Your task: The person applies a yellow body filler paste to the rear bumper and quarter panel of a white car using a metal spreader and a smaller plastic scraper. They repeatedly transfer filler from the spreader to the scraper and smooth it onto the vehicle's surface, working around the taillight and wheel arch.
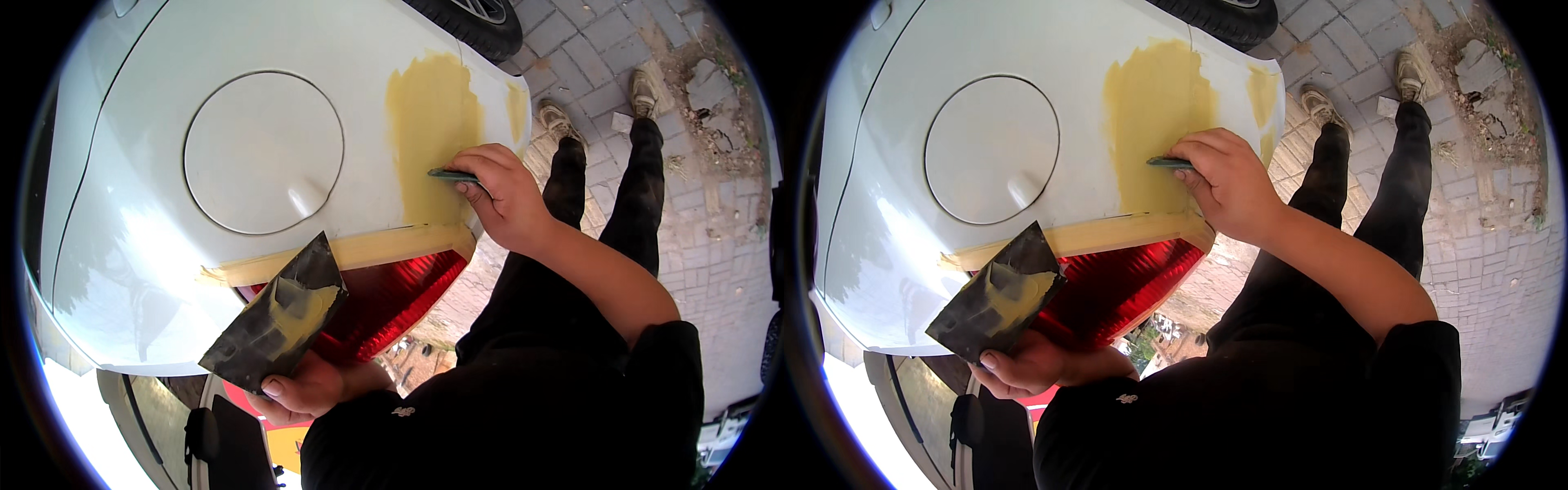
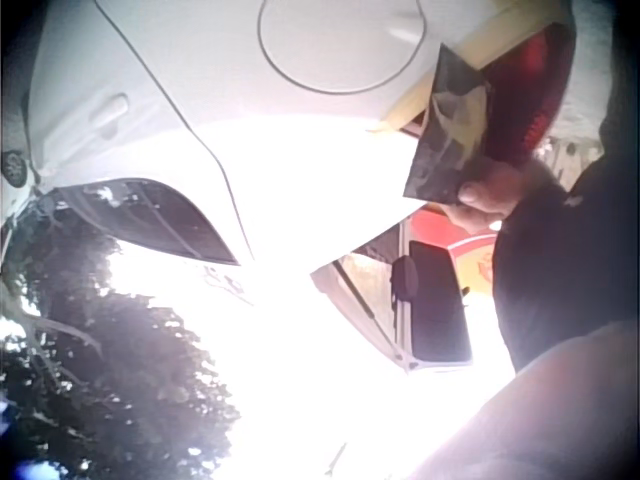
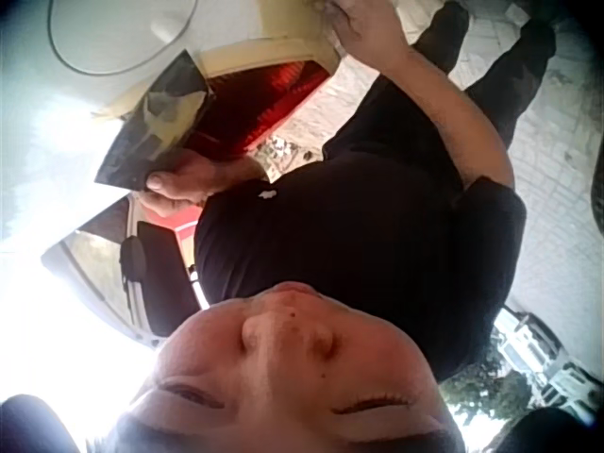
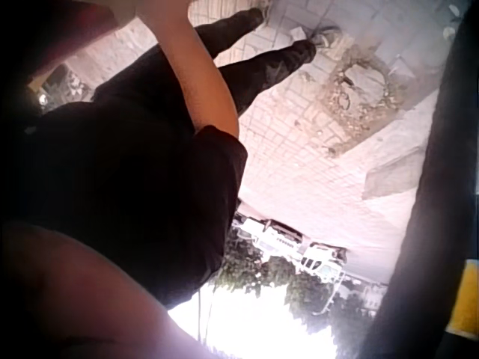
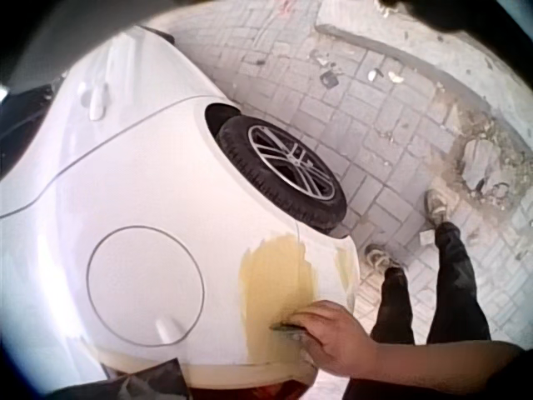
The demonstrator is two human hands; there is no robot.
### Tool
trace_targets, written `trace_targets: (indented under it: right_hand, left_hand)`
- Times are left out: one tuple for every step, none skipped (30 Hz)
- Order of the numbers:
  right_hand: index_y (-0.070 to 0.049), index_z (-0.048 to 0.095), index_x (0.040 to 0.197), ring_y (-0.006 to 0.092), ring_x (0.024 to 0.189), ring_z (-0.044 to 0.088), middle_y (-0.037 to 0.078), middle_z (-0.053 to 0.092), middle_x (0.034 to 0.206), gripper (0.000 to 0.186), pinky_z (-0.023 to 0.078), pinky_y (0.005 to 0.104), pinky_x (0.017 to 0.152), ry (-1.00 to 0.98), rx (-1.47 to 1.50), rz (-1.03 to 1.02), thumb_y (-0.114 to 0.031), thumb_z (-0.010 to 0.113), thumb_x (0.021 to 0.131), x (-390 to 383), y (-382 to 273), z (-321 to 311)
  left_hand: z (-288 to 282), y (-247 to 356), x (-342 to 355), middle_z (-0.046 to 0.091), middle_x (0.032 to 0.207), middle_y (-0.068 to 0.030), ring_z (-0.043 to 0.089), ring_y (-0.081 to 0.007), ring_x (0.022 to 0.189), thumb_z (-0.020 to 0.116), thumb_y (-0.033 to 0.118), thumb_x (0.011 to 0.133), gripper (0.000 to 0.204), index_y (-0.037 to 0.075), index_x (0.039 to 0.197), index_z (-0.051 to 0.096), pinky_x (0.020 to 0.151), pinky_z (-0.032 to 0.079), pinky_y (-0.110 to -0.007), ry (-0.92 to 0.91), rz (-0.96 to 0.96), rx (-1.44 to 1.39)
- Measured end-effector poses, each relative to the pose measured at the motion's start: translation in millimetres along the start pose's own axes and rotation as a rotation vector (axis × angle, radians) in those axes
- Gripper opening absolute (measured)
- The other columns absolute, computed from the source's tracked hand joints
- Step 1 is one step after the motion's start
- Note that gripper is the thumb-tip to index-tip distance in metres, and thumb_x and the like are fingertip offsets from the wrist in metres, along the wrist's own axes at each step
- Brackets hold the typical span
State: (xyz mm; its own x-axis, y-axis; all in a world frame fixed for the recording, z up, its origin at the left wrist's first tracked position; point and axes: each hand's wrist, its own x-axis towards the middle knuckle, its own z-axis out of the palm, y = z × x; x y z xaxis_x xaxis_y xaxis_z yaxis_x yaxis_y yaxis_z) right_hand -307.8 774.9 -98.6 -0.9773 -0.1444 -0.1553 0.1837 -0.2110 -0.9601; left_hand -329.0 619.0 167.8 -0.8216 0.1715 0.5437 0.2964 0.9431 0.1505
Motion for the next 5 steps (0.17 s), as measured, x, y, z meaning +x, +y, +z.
trace_targets:
  right_hand:
    - [-0.002,0.064,0.107,0.0332,0.100,0.059,0.012,0.065,0.106,0.026,0.047,0.0398,0.089,-0.027,0.010,0.004,0.001,0.066,0.081,-9,-6,1]
    - [-0.003,0.064,0.107,0.0333,0.101,0.059,0.012,0.065,0.107,0.028,0.047,0.0402,0.089,-0.035,0.005,-0.005,0.001,0.067,0.080,-17,-11,3]
    - [-0.003,0.064,0.107,0.0334,0.101,0.059,0.012,0.064,0.108,0.029,0.047,0.0406,0.090,-0.044,0.000,-0.014,0.000,0.068,0.079,-25,-15,5]
    - [-0.004,0.064,0.108,0.0334,0.102,0.059,0.012,0.064,0.109,0.030,0.046,0.0409,0.091,-0.051,-0.004,-0.023,0.000,0.069,0.078,-33,-19,7]
    - [-0.006,0.064,0.113,0.0323,0.105,0.059,0.012,0.065,0.110,0.036,0.045,0.0413,0.095,-0.050,0.000,-0.004,0.000,0.069,0.077,-41,-21,9]
  left_hand:
    - [4,2,1,0.066,0.104,-0.0246,0.065,-0.0308,0.094,0.049,0.021,0.096,0.038,-0.011,0.111,0.060,0.081,0.052,-0.037,0.017,-0.008,-0.031]
    - [5,2,1,0.066,0.105,-0.0246,0.065,-0.0309,0.094,0.049,0.021,0.096,0.038,-0.011,0.112,0.060,0.081,0.052,-0.038,0.011,-0.019,-0.040]
    - [5,3,2,0.066,0.105,-0.0245,0.065,-0.0310,0.094,0.049,0.021,0.096,0.038,-0.011,0.112,0.060,0.081,0.052,-0.038,0.006,-0.030,-0.047]
    - [5,3,2,0.066,0.105,-0.0244,0.065,-0.0311,0.094,0.050,0.021,0.096,0.038,-0.011,0.113,0.060,0.081,0.052,-0.038,-0.001,-0.039,-0.056]
    - [4,2,3,0.066,0.106,-0.0237,0.065,-0.0311,0.095,0.050,0.021,0.096,0.037,-0.010,0.114,0.059,0.082,0.052,-0.039,-0.025,-0.032,-0.081]
